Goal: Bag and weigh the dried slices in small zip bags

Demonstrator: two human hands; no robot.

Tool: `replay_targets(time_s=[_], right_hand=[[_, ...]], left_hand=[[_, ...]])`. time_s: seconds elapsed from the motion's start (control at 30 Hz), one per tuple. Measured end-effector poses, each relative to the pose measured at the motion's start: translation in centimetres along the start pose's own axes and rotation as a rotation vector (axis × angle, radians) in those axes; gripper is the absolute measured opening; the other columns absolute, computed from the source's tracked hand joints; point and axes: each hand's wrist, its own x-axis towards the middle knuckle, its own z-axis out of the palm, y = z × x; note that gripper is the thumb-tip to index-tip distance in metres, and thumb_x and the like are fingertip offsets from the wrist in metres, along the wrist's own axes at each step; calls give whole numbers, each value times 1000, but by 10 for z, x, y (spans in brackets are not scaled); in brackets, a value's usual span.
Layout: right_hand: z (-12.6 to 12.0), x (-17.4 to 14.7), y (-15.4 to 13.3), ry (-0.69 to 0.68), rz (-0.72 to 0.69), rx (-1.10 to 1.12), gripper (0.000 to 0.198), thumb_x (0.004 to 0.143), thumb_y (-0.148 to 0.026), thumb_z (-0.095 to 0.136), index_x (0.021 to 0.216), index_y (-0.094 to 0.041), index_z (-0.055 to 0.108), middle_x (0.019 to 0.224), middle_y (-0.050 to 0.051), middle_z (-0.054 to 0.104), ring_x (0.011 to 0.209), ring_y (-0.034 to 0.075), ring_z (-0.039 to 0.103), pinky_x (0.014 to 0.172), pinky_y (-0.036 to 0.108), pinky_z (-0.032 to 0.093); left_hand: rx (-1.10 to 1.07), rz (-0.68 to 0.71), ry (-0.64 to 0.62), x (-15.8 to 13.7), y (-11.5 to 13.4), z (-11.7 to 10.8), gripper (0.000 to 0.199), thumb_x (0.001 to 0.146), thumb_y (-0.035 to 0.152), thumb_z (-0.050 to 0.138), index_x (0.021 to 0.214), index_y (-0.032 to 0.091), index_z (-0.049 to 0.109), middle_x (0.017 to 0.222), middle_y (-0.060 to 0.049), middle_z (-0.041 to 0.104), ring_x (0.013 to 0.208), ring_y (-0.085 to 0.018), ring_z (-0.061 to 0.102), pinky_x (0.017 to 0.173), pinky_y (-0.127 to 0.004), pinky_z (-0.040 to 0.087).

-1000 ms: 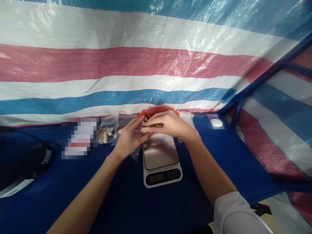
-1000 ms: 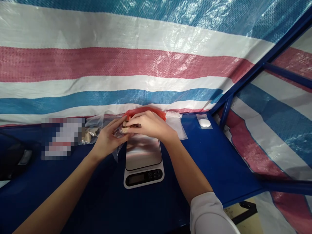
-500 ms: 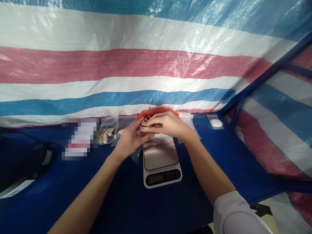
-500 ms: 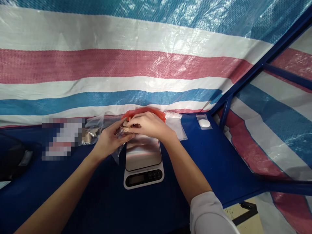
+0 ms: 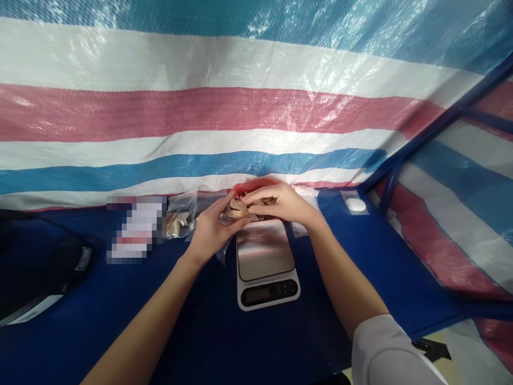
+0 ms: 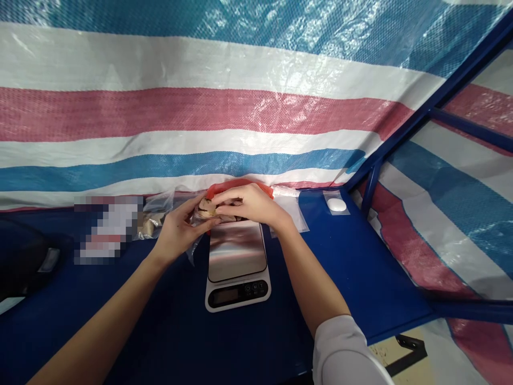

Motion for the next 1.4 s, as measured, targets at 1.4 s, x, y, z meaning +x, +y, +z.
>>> replay_targets(time_s=[1.4], right_hand=[[7,3,-2,21,316,358,16,81,-30,71,86,-17,78,74,1,72,65,12,66,58,22,57]], left_hand=[[-19,115,-203,6,11,-23,36,89,47,67,115,23,70,119,-9,72,112,-26,67,101,-41,53]])
